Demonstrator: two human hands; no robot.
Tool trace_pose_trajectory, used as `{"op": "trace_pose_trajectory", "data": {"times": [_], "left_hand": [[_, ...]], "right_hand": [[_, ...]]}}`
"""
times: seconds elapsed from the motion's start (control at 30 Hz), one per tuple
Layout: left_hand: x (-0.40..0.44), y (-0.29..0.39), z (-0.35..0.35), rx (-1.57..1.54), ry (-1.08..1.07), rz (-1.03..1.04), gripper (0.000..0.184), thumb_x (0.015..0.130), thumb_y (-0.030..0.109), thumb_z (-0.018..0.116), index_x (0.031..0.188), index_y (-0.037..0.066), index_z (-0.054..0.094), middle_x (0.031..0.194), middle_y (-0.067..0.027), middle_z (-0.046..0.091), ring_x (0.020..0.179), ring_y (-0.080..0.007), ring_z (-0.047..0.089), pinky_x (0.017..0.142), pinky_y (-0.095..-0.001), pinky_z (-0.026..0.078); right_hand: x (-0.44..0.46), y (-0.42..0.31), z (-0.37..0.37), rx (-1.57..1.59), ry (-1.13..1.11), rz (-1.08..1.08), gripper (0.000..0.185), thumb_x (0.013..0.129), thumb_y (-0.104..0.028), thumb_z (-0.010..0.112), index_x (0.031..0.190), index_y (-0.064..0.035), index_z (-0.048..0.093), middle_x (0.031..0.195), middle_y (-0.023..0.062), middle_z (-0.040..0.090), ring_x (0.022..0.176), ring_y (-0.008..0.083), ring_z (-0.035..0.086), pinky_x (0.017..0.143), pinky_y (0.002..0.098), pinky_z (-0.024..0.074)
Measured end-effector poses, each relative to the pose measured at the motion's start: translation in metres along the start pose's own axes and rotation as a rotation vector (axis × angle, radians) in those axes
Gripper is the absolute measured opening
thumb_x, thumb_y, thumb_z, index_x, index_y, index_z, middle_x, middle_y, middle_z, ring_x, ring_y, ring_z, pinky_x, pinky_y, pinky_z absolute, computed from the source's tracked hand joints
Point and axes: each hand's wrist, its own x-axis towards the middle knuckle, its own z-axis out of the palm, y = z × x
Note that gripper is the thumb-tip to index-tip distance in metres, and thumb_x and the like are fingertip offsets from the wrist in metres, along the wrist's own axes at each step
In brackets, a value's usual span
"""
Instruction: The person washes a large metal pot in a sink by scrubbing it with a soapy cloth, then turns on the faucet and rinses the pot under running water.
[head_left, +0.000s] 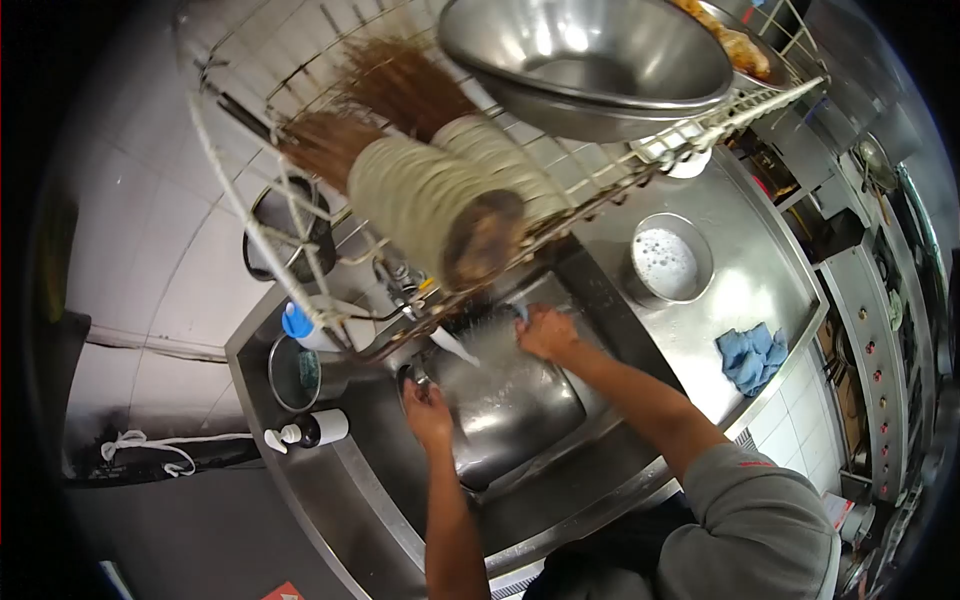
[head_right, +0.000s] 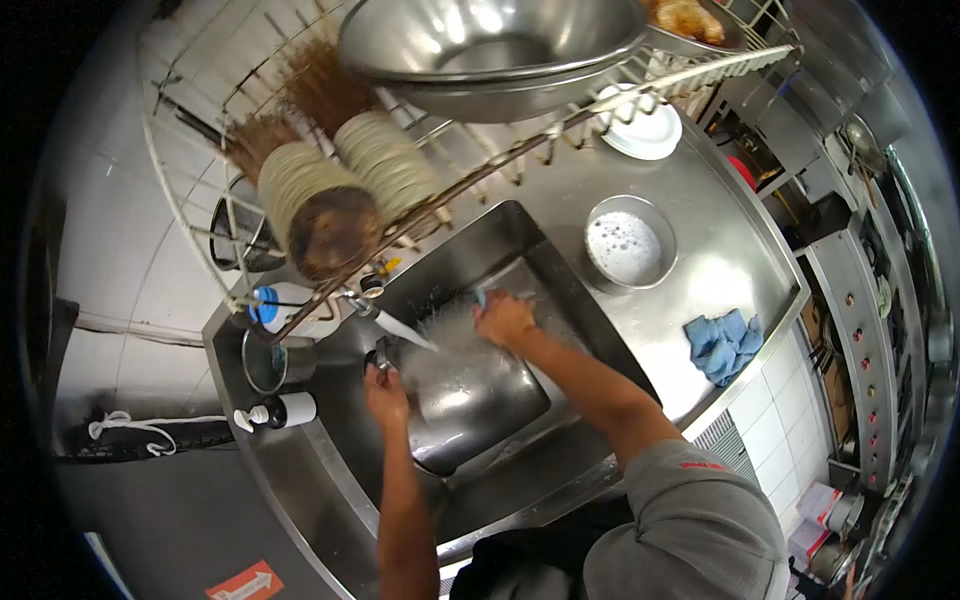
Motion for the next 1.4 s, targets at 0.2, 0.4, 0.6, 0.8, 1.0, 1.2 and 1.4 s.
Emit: {"op": "trace_pose_trajectory", "data": {"times": [0.2, 0.4, 0.6, 0.8, 1.0, 1.2, 1.4], "left_hand": [[0.089, 0.005, 0.01, -0.744, -0.513, -0.983, 0.024, 0.095, 0.031, 0.059, 0.08, 0.011, 0.057, 0.061, 0.0014, 0.047, 0.047, -0.0128, 0.044, 0.047, -0.0318, 0.043], [0.025, 0.073, -0.01, -0.666, -0.489, -0.974, 0.028, 0.095, 0.038, 0.059, 0.081, 0.014, 0.051, 0.054, 0.004, 0.033, 0.041, -0.0098, 0.029, 0.042, -0.0299, 0.031], [-0.058, 0.072, -0.025, -0.834, -0.35, -0.749, 0.04, 0.098, 0.046, 0.049, 0.082, 0.011, 0.041, 0.059, 0.0032, 0.036, 0.042, -0.0077, 0.032, 0.036, -0.0251, 0.026], [-0.073, 0.057, -0.027, -0.874, -0.386, -0.679, 0.038, 0.1, 0.045, 0.046, 0.082, 0.011, 0.043, 0.061, 0.0029, 0.038, 0.044, -0.0072, 0.035, 0.037, -0.0238, 0.028], [-0.062, 0.068, -0.019, -0.766, -0.284, -0.495, 0.04, 0.102, 0.039, 0.044, 0.076, 0.009, 0.043, 0.061, 0.0029, 0.038, 0.047, -0.0069, 0.036, 0.042, -0.0225, 0.031], [-0.072, 0.062, -0.025, -0.744, -0.32, -0.551, 0.043, 0.103, 0.037, 0.042, 0.074, 0.006, 0.042, 0.062, -0.0007, 0.044, 0.053, -0.009, 0.043, 0.047, -0.0248, 0.036], [-0.075, 0.053, 0.006, -0.71, -0.175, -0.455, 0.04, 0.102, 0.041, 0.043, 0.076, 0.011, 0.039, 0.063, 0.0042, 0.036, 0.048, -0.0056, 0.034, 0.041, -0.0224, 0.027]], "right_hand": [[-0.138, 0.015, 0.006, -0.451, 0.221, -0.852, 0.051, 0.089, -0.039, 0.054, 0.133, -0.0133, 0.051, 0.143, 0.0129, 0.043, 0.13, 0.0431, 0.039, 0.099, 0.062, 0.037], [-0.075, 0.048, -0.001, 0.276, 0.168, -0.059, 0.052, 0.089, -0.035, 0.055, 0.133, -0.0092, 0.049, 0.14, 0.0144, 0.044, 0.127, 0.042, 0.042, 0.097, 0.0515, 0.0446], [-0.171, 0.016, 0.061, -0.096, 0.427, -0.382, 0.053, 0.09, -0.036, 0.055, 0.137, -0.0125, 0.046, 0.144, 0.01, 0.04, 0.135, 0.0415, 0.032, 0.104, 0.0634, 0.0294], [-0.106, 0.005, 0.058, -0.069, 0.611, -0.431, 0.047, 0.086, -0.035, 0.059, 0.128, -0.0134, 0.056, 0.135, 0.0106, 0.049, 0.137, 0.0395, 0.029, 0.108, 0.063, 0.0261], [-0.086, -0.036, 0.066, 0.099, 0.551, -0.298, 0.052, 0.08, -0.035, 0.064, 0.125, -0.0107, 0.057, 0.137, 0.011, 0.047, 0.136, 0.0395, 0.032, 0.107, 0.0634, 0.0263], [-0.117, 0.001, 0.058, -0.199, 0.606, -0.527, 0.052, 0.074, -0.029, 0.067, 0.124, -0.0201, 0.055, 0.131, 0.0123, 0.052, 0.132, 0.0397, 0.039, 0.101, 0.0657, 0.0346], [-0.067, -0.001, 0.053, 0.218, 0.775, -0.305, 0.046, 0.086, -0.024, 0.061, 0.129, -0.0097, 0.052, 0.134, 0.0162, 0.05, 0.123, 0.0405, 0.047, 0.097, 0.0498, 0.0426]]}}
